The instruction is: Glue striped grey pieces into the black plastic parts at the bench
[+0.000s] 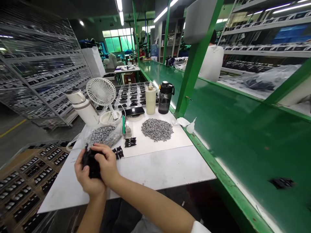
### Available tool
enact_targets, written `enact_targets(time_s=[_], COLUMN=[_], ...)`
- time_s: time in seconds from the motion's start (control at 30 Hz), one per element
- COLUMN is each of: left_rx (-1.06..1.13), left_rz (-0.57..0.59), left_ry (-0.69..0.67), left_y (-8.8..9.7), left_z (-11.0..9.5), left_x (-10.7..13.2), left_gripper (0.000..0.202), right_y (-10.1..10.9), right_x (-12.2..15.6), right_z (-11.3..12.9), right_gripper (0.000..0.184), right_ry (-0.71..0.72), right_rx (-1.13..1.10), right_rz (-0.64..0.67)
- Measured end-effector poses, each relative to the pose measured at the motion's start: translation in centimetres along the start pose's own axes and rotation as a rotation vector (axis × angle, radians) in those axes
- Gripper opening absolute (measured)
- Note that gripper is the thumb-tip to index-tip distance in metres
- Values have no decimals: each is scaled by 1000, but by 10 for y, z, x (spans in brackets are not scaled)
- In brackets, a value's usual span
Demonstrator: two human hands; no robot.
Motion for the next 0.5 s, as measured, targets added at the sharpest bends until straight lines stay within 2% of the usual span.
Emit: enact_targets(time_s=[0.1,0.23,0.37,0.5], left_rx=[9,-83,-92,-169], left_rz=[-87,-222,-239,-190], left_ry=[-62,-1,50,9], left_y=[18,47,62,65], left_z=[-10,-7,5,14], left_x=[-9,-23,-29,-31], left_gripper=[42,38,36,34], right_y=[-27,-55,-60,-54], right_x=[7,12,11,5], right_z=[-7,-35,-55,-58], right_gripper=[29,27,24,25], right_ry=[-26,-155,-103,-56], right_rx=[20,121,223,341], right_rz=[82,131,149,109])
Point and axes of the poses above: each hand's wrist, its own x-axis away from the middle knuckle, its own y-axis out of the back of the hand, z = x × y, the point moved 1 cm from there along -x, towards the middle knuckle, and after that the axes turned 15 degrees about x, right-handed, at the moved point
